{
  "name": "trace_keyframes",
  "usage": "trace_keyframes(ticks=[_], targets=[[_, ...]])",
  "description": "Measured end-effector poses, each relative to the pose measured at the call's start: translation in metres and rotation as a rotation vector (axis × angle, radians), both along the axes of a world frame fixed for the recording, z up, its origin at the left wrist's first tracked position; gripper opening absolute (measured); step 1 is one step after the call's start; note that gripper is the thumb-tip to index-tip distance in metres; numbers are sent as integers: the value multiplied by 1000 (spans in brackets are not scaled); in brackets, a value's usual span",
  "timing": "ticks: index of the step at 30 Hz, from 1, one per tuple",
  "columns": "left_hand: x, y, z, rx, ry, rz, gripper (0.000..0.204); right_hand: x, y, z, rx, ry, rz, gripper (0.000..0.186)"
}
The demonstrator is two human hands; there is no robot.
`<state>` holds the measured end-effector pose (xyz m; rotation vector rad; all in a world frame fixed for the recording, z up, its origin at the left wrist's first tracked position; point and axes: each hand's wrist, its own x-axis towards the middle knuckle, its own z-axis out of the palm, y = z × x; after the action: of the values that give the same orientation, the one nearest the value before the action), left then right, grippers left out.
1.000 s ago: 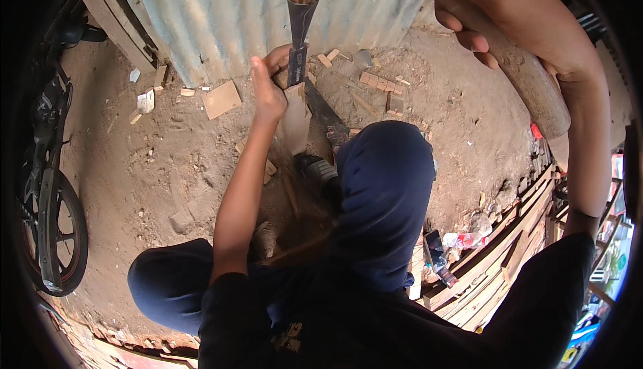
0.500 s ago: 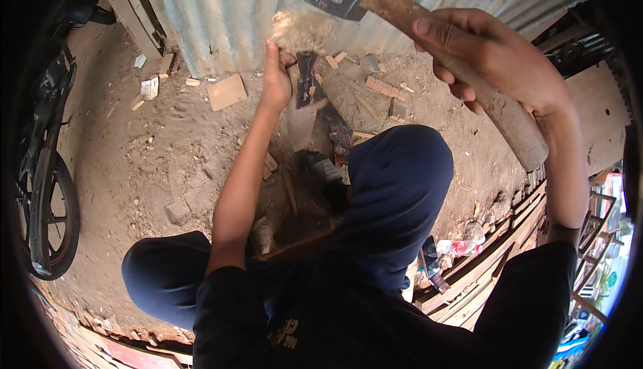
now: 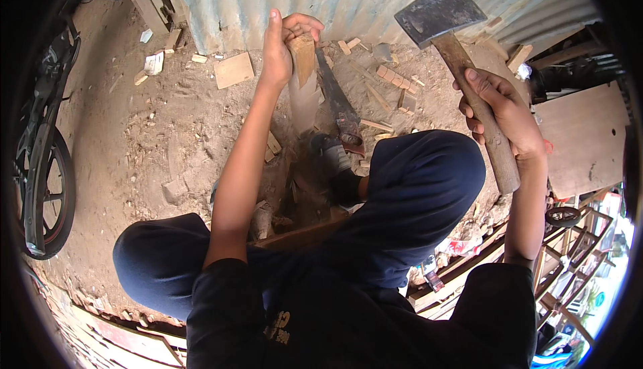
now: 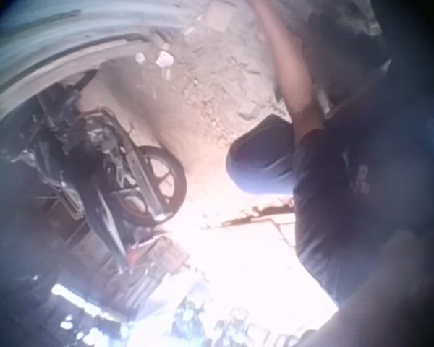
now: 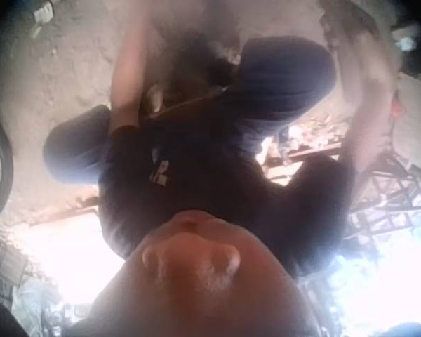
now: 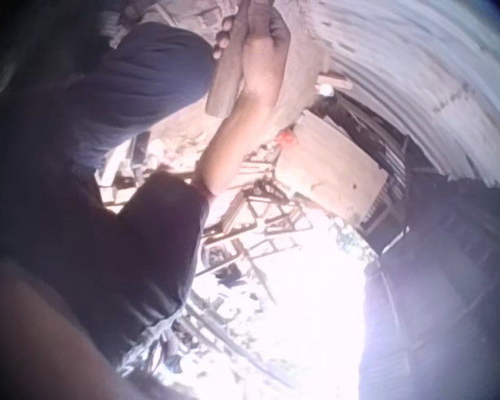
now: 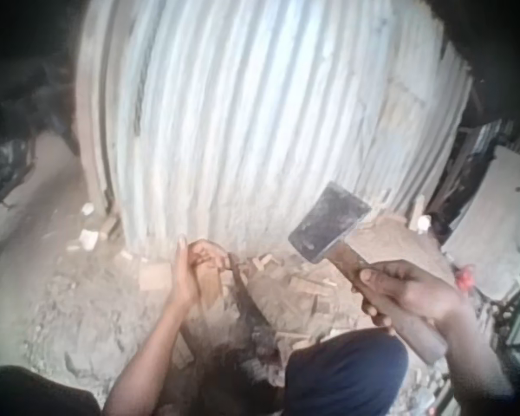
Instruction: The person sits on the ground and uses a chisel and wooden mallet to carve a small piece of wood. They repeatedly strike the chisel to remove wood shavings and occasionally inspect the carved piece.
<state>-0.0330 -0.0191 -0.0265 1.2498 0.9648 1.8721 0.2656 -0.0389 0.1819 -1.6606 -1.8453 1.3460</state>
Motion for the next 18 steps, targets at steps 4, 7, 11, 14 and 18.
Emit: trace_keyframes(ticks=[4,7,11,14,18], targets=[[-2,-1,-4,49,90,48,89,46,24,-36,-217,199,-120,41],[-5,1,-5,127,61,74,81,77,55,-87,-427,521,-292,37],[-10,7,-5,105,92,133,73,124,61,-204,-384,393,-389,30],[-10,13,-3,104,95,136,71,165,44,-288,-445,245,-499,29],[-3,18,1,44,107,81,86,207,7,-360,-548,84,-596,28]])
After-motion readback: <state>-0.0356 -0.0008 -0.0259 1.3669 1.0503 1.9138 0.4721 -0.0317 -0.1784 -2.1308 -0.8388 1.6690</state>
